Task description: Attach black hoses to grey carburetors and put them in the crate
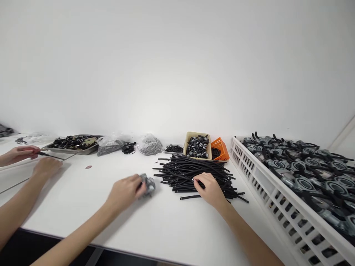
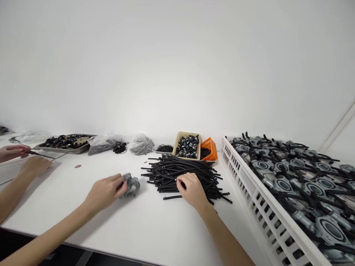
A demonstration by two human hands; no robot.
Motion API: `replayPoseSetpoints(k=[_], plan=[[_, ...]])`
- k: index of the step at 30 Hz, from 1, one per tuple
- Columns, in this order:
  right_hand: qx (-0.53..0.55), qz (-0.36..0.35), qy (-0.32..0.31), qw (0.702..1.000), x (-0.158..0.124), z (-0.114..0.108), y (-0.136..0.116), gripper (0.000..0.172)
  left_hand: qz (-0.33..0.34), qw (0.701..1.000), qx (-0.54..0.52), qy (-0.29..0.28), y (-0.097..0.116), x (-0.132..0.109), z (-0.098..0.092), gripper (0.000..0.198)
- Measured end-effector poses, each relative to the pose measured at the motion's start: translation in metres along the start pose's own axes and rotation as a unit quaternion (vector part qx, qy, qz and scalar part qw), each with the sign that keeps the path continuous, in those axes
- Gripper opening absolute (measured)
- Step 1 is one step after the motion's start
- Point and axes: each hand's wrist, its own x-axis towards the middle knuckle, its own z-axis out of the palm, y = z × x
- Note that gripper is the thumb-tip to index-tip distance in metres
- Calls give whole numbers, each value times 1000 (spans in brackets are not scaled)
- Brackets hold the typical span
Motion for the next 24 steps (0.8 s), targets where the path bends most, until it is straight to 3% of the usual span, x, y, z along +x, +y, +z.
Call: replayPoseSetpoints(k=[3, 6, 9, 12, 17, 24], plan=[[3, 7, -9, 1000, -1, 1, 0, 15, 213, 968, -42, 123, 76, -17, -14, 24], [-1, 17, -3, 1000, -3, -1, 2, 16, 271, 941, -99, 178, 142, -19, -16, 18], [-15, 30, 11, 999, -3, -4, 6, 16, 296, 925, -143, 189, 179, -1, -7, 23], [-23, 45, 17, 999, -2, -7, 11, 16, 303, 923, -148, 184, 186, 30, 7, 26], [-33, 46, 16, 998, 1, -6, 18, 16, 334, 918, -172, 126, 161, 72, 22, 26], [-58, 48, 30, 997, 8, -6, 17, 17, 249, 914, -304, 99, 135, 69, 32, 31]])
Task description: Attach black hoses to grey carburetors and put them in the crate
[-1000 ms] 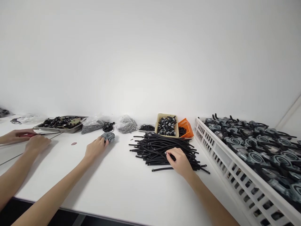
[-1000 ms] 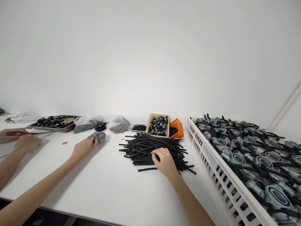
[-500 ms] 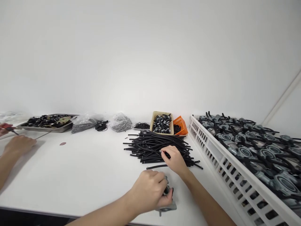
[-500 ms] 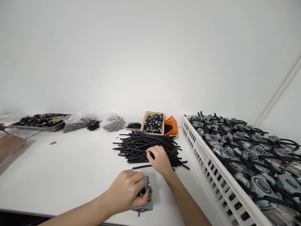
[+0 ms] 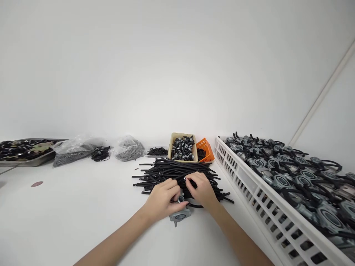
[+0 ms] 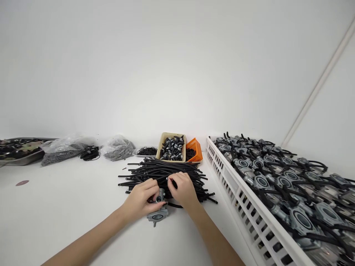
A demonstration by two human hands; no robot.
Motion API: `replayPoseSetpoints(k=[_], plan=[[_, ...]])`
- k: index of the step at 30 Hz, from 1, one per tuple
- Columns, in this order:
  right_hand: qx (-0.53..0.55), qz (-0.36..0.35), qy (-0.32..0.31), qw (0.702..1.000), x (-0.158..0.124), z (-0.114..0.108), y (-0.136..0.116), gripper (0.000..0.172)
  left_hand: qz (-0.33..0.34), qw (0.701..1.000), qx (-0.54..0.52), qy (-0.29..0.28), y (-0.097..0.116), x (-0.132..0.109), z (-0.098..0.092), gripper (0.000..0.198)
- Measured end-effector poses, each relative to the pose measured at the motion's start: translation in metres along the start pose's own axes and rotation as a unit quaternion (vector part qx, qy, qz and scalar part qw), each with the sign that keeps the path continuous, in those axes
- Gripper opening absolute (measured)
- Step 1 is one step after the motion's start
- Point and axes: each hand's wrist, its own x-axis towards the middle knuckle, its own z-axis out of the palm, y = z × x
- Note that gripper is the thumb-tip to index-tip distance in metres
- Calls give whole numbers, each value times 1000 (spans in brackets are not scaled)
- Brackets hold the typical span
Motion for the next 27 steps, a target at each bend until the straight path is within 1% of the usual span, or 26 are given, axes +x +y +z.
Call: replayPoseSetpoints(k=[3, 5, 7, 9, 11, 13, 16, 19, 21, 23, 25, 27], plan=[[-6, 35, 5, 999, 13, -3, 6, 15, -47, 995, -85, 8, 0, -6, 1, 21], [-19, 57, -9, 998, 27, -4, 17, 17, -54, 990, -129, -15, -1, -8, 2, 14], [-51, 71, -51, 995, 45, -2, 32, 19, -41, 986, -155, -41, -1, -11, 4, 11], [-81, 85, -101, 988, 65, 3, 47, 22, -16, 985, -165, -53, -2, -13, 5, 16], [-95, 84, -123, 984, 84, 11, 59, 23, 3, 985, -163, -53, -3, -14, 5, 21], [-107, 73, -135, 982, 102, 22, 65, 27, 17, 987, -152, -55, -5, -14, 5, 26], [-128, 52, -152, 979, 123, 41, 67, 35, 31, 988, -136, -60, -8, -14, 7, 35], [-142, 40, -161, 976, 137, 61, 65, 40, 35, 989, -133, -58, -10, -15, 10, 37], [-142, 38, -163, 976, 142, 70, 65, 35, 38, 989, -132, -52, -11, -16, 12, 37], [-135, 41, -155, 978, 145, 76, 65, 27, 44, 989, -132, -42, -12, -17, 14, 37], [-120, 48, -139, 982, 145, 76, 65, 19, 47, 989, -133, -35, -13, -18, 16, 37], [-97, 60, -119, 986, 142, 71, 65, 14, 45, 989, -135, -33, -13, -18, 16, 37]])
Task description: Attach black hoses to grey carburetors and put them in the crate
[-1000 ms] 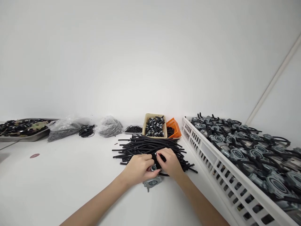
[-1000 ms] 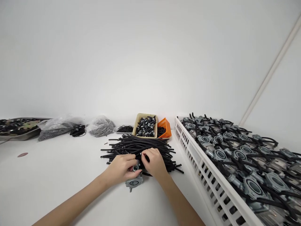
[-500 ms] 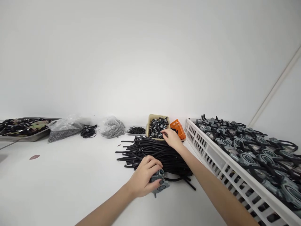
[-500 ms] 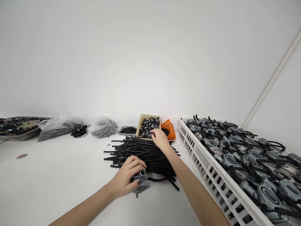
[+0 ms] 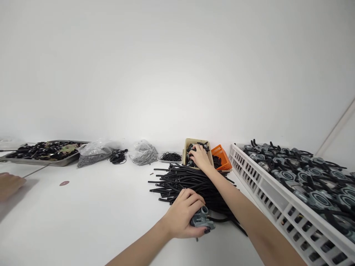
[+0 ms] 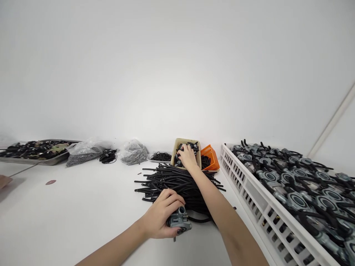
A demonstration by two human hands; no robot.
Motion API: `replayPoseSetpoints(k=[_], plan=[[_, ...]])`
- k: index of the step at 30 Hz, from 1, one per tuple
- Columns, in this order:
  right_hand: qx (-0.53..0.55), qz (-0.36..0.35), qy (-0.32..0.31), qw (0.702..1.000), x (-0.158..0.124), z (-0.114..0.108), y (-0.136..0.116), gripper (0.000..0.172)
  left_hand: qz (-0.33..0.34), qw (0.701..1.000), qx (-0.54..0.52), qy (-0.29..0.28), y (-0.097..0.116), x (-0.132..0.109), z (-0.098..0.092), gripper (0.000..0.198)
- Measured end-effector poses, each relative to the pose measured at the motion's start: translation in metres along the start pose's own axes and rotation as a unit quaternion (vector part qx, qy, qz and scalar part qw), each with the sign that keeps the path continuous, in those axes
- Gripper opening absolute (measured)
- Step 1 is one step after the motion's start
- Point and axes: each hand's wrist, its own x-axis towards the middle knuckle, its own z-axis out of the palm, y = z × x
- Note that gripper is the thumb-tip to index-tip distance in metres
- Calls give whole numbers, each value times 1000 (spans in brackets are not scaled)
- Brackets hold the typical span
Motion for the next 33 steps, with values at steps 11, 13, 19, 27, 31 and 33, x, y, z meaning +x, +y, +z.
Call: replayPoseSetpoints(k=[11, 13, 19, 27, 31, 33], plan=[[306, 75, 43, 948, -64, -56, 0, 30, -61, 996, -56, 42, 5, 3, -4, 41], [393, 61, 0, 918, -72, -73, -7, 28, -62, 996, -58, 37, 3, 3, -5, 39], [362, -16, -253, 897, -87, -122, -25, 18, -70, 995, -73, 15, -3, 2, -6, 45], [319, -48, -409, 853, -91, -131, -37, 21, -73, 996, -58, -9, -11, 4, -5, 58], [291, -69, -427, 853, -93, -133, -44, 20, -68, 996, -46, -35, -12, 5, -8, 58], [279, -80, -421, 859, -95, -137, -45, 20, -70, 996, -39, -40, -11, 5, -8, 60]])
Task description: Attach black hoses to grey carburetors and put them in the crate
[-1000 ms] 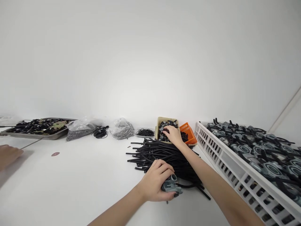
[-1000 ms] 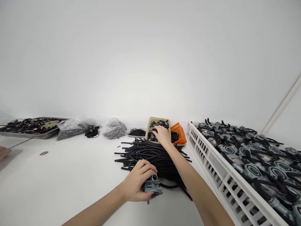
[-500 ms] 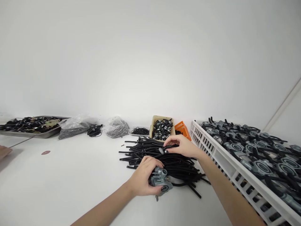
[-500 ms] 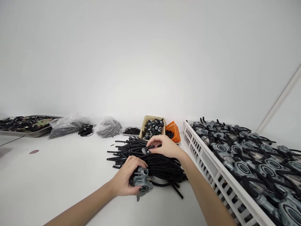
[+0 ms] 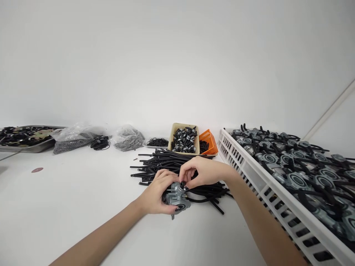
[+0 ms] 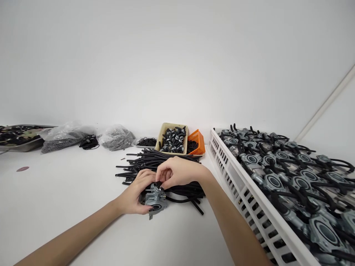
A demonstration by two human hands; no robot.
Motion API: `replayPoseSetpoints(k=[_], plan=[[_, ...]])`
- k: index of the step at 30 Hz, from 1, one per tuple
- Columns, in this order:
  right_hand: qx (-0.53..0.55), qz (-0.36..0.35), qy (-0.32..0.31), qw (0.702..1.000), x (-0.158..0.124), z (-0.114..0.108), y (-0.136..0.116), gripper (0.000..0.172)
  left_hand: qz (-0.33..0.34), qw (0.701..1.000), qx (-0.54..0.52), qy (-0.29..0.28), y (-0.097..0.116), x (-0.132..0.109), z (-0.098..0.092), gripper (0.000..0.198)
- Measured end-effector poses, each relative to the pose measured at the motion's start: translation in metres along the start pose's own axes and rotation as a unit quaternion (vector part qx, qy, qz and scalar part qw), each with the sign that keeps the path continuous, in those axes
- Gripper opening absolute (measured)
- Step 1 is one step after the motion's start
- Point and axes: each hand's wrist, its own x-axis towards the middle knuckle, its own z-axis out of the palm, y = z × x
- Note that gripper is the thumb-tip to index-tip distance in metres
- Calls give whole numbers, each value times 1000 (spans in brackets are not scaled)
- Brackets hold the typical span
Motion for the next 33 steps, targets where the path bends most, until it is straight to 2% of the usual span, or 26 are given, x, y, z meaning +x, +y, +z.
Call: replayPoseSetpoints(k=[7, 10, 17, 21, 29, 33], plan=[[-66, -27, 2, 997, -3, 1, 3, 37, -4, 1000, 8, -10, -1, -2, 0, 55], [-86, -35, -4, 996, 2, 2, 10, 32, -1, 1000, 10, -12, -1, -1, 1, 54], [-55, -36, -1, 998, 9, 4, 17, 26, -3, 1000, 20, -5, 1, 0, 1, 50], [-59, -55, 6, 997, 10, 5, 17, 27, -8, 1000, 24, -6, 1, 0, 1, 47], [-74, -48, 17, 996, 9, 8, 13, 30, -3, 1000, 22, -7, 1, 0, 1, 48], [-71, -22, 24, 997, 7, 9, 11, 15, 1, 1000, 26, 2, 0, -1, 2, 48]])
